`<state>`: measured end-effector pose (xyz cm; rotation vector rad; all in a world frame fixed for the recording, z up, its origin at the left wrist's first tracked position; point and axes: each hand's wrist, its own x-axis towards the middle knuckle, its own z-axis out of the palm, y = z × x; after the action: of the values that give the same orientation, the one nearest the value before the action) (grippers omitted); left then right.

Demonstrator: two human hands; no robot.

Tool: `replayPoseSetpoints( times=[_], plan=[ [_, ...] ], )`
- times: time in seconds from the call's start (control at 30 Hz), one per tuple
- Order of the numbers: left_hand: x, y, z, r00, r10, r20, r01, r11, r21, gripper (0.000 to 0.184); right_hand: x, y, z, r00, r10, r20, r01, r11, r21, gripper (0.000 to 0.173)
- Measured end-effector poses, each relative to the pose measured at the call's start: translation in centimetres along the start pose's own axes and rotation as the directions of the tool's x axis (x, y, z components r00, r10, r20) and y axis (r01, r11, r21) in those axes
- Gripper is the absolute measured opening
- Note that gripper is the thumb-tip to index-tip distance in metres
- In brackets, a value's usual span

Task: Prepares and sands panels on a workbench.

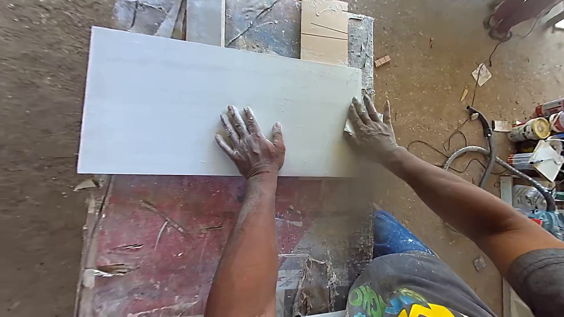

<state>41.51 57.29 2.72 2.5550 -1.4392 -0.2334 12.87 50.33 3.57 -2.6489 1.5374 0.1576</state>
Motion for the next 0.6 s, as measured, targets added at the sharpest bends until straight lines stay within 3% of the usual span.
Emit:
replayPoseSetpoints(
  times=[0.1, 0.2, 0.37, 0.5, 0.6],
  plan=[
    [0.1, -0.2, 0.1, 1.0, 0.005, -0.008, -0.005, 1.0, 0.008, 0.088, -5.4, -1.9, 0.1, 0.998, -0.064, -0.016, 0.065, 0.997, 0.05, 0.073],
    [0.1, -0.2, 0.2, 1.0, 0.001, -0.015, -0.001, 1.0, 0.003, 0.089, -12.6, -3.6, 0.4, 0.987, -0.125, 0.097, 0.121, 0.991, 0.047, 0.071],
    [0.0, 0.0, 0.1, 1.0, -0.001, 0.001, 0.001, 1.0, 0.012, 0.089, -7.4, -3.0, 0.5, 0.999, -0.039, 0.03, 0.038, 0.999, 0.035, 0.072],
    [0.0, -0.2, 0.1, 1.0, 0.001, -0.007, -0.001, 1.0, 0.012, 0.088, -12.6, -4.3, 1.3, 0.987, -0.154, 0.054, 0.151, 0.987, 0.061, 0.071],
    [0.1, -0.1, 0.1, 1.0, 0.001, -0.011, -0.001, 1.0, 0.011, 0.089, -12.3, -3.8, 1.3, 0.974, -0.221, 0.056, 0.219, 0.975, 0.03, 0.068]
  ],
)
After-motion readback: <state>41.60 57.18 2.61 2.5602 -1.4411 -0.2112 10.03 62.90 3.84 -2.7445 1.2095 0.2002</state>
